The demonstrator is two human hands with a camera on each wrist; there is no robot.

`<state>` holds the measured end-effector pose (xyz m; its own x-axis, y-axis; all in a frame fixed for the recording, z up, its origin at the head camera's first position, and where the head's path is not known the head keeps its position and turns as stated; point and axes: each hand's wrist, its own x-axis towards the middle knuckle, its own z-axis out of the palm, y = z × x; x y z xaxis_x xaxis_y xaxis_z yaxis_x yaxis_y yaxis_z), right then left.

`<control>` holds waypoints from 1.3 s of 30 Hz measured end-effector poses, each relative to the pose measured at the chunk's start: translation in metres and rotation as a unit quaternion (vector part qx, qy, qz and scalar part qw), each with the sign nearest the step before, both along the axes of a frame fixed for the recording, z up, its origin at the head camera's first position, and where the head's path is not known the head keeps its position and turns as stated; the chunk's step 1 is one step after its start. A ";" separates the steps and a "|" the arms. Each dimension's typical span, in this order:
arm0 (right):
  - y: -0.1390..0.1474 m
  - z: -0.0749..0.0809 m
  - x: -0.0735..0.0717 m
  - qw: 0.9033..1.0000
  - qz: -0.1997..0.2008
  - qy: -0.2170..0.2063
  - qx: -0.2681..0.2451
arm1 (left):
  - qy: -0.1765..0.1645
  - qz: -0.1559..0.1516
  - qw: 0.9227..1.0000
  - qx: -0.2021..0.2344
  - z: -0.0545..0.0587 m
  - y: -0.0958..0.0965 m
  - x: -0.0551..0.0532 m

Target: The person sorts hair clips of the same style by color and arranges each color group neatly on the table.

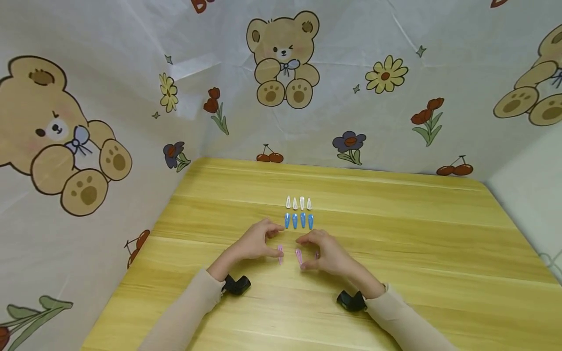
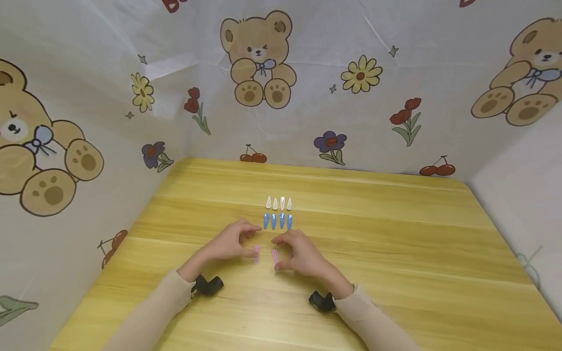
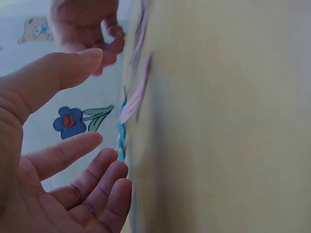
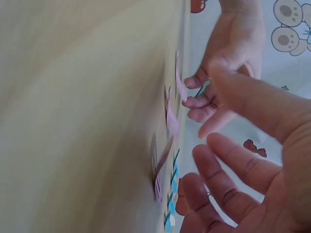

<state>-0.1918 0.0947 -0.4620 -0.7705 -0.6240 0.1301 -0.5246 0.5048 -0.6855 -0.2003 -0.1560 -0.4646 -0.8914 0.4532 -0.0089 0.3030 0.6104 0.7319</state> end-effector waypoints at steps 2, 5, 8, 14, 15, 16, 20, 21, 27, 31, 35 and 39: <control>-0.002 -0.002 0.002 1.000 -0.001 0.001 -0.001 | 0.006 0.007 1.000 -0.006 -0.002 0.000 0.009; -0.002 -0.005 0.003 1.000 -0.003 0.001 -0.001 | 0.017 0.022 1.000 -0.006 -0.006 0.000 0.018; -0.002 -0.007 0.004 1.000 -0.004 0.006 0.008 | 0.027 0.034 0.999 0.011 -0.010 0.001 0.024; -0.001 -0.008 0.004 1.000 -0.006 0.018 0.024 | 0.047 0.049 0.998 0.014 -0.018 0.002 0.027; -0.001 -0.009 0.004 0.999 -0.006 0.020 0.025 | 0.050 0.051 0.997 0.014 -0.020 0.003 0.027; -0.001 -0.009 0.004 0.999 -0.008 0.021 0.027 | 0.051 0.053 0.997 0.014 -0.021 0.003 0.027; -0.001 -0.009 0.004 0.999 -0.010 0.021 0.029 | 0.056 0.059 0.997 0.014 -0.025 0.004 0.026; -0.001 -0.010 0.004 0.999 -0.009 0.021 0.028 | 0.056 0.059 0.997 0.014 -0.025 0.004 0.026; -0.001 -0.011 0.003 1.000 -0.009 0.016 0.024 | 0.056 0.061 0.996 0.016 -0.027 0.003 0.026; -0.002 -0.012 0.002 0.999 -0.012 0.014 0.027 | 0.054 0.062 0.997 0.008 -0.025 0.004 0.025; -0.003 -0.011 -0.001 1.000 -0.018 0.009 0.015 | 0.043 0.054 0.998 0.008 -0.022 0.005 0.020; -0.007 -0.006 -0.009 0.999 -0.038 0.009 0.001 | 0.014 0.047 0.998 0.029 -0.017 0.008 0.012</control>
<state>-0.2013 0.0879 -0.4676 -0.8132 -0.5643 0.1427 -0.4966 0.5447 -0.6758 -0.1886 -0.1485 -0.4813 -0.9292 0.3674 0.0401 0.2673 0.5932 0.7594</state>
